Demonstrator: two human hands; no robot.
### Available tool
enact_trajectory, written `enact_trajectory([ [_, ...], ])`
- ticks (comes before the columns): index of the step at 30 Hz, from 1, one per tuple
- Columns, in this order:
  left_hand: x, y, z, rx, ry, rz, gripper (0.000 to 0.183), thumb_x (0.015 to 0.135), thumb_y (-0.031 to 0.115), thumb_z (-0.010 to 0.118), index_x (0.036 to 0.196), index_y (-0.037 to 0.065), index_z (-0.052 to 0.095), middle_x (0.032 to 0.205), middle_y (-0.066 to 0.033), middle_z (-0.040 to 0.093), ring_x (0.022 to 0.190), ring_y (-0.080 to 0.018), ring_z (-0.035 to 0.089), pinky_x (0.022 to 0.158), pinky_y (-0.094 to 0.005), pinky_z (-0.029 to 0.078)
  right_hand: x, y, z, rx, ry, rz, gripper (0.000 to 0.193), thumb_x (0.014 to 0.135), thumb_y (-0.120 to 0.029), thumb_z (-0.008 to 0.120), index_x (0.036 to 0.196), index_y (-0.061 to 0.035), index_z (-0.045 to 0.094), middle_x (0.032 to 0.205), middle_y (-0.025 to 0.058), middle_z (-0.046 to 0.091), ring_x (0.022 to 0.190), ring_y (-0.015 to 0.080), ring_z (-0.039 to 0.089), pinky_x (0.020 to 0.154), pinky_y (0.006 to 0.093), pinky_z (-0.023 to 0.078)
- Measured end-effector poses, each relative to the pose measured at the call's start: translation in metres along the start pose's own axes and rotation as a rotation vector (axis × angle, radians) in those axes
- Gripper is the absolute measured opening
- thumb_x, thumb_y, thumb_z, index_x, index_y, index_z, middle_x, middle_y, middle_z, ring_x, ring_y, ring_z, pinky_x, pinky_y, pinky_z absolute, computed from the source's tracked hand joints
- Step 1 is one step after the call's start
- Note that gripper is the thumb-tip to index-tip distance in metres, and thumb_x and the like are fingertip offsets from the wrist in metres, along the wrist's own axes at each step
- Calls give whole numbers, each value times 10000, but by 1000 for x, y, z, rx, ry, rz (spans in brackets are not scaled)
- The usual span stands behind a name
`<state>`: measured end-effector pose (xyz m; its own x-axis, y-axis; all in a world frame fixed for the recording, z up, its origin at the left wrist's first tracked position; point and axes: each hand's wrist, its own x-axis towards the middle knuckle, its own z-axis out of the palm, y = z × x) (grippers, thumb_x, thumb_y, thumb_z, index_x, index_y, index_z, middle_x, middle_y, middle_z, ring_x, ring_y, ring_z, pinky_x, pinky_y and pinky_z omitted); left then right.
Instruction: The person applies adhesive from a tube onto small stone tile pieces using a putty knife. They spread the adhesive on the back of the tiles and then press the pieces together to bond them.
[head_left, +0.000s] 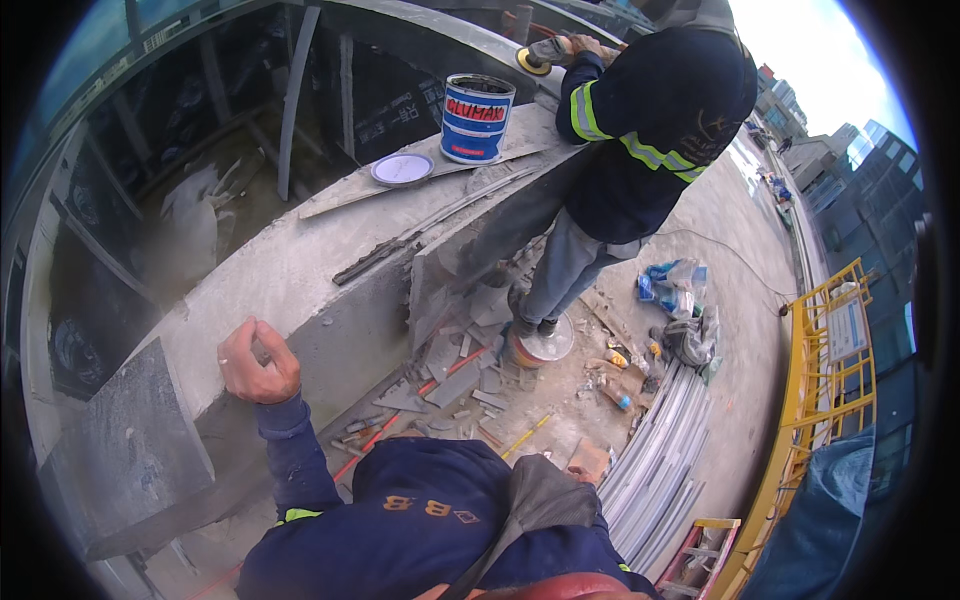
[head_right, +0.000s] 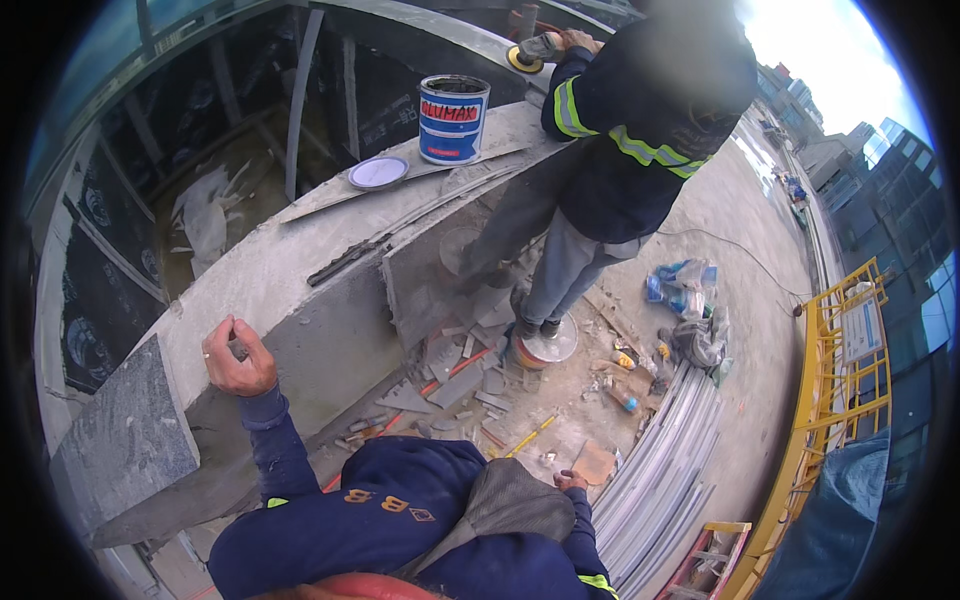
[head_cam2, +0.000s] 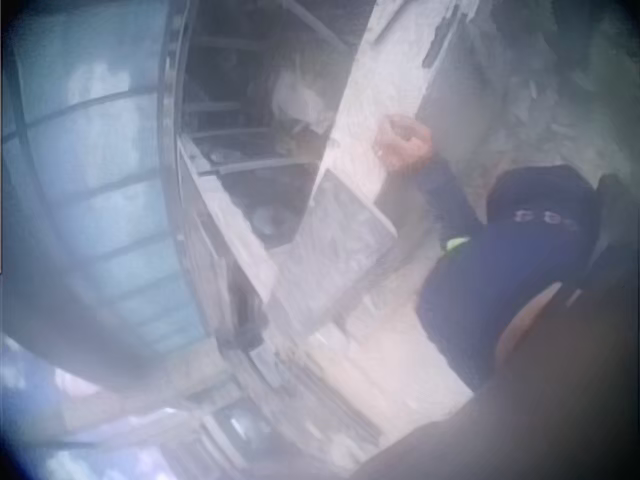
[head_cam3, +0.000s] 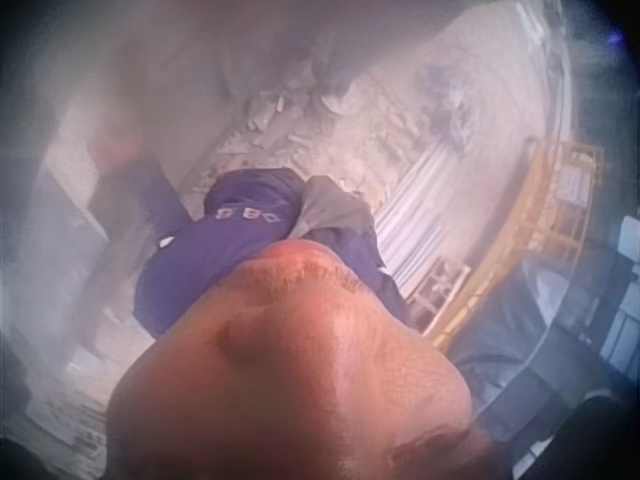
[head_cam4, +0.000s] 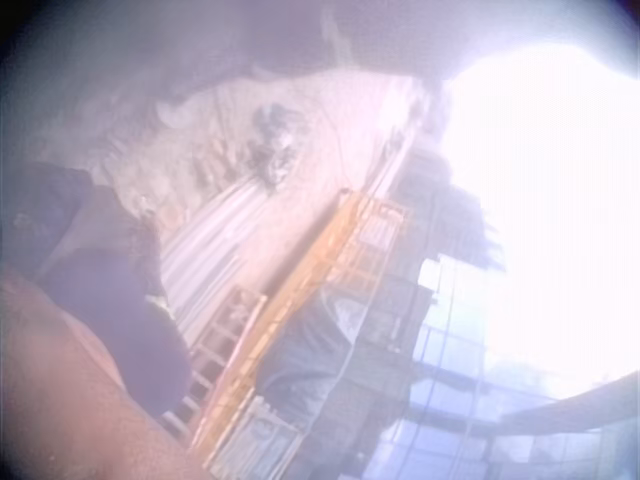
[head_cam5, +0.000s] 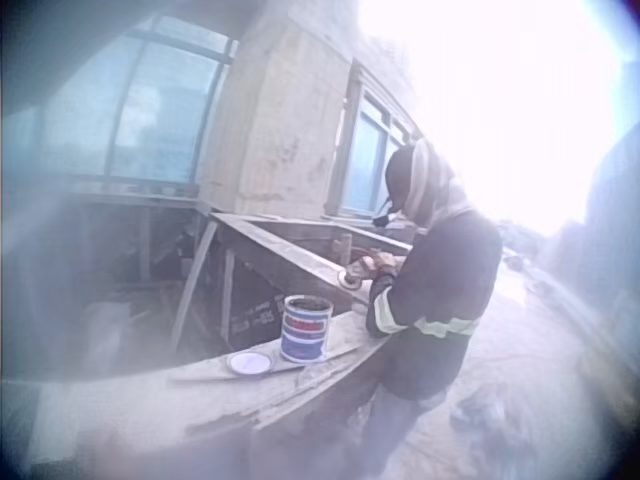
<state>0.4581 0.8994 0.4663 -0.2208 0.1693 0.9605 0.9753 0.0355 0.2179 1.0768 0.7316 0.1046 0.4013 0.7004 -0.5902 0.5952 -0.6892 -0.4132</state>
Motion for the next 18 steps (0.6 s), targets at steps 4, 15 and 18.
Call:
enact_trajectory([
  [4, -3, -1, -2, -15, -7, 11, 94, 849, 10, 611, 935, -27, 603, 804, -163, 634, 665, -291, 594, 598, -361, 470, 44, -14, 22, 162, -58, 4, 519, 740, -429, 765, 1117, -85, 669, 978, 156, 709, 941, 257, 676, 849, 346, 521],
  [15, -9, -5, 0, -8, 16, 82, 94, 843, -5, 590, 935, -4, 572, 717, -113, 562, 578, -247, 502, 503, -355, 387, 61, -66, 24, -36, -194, -31, 486, 737, -415, 771, 1113, -120, 687, 1057, 124, 697, 983, 252, 666, 896, 335, 510],
  [18, -10, -4, 0, -30, -13, 61, 98, 841, -8, 586, 938, -8, 572, 726, -117, 571, 576, -251, 501, 501, -359, 385, 64, -77, 32, -89, -224, 5, 463, 766, -418, 747, 1119, -125, 679, 1102, 102, 677, 1004, 245, 653, 911, 333, 501],
])
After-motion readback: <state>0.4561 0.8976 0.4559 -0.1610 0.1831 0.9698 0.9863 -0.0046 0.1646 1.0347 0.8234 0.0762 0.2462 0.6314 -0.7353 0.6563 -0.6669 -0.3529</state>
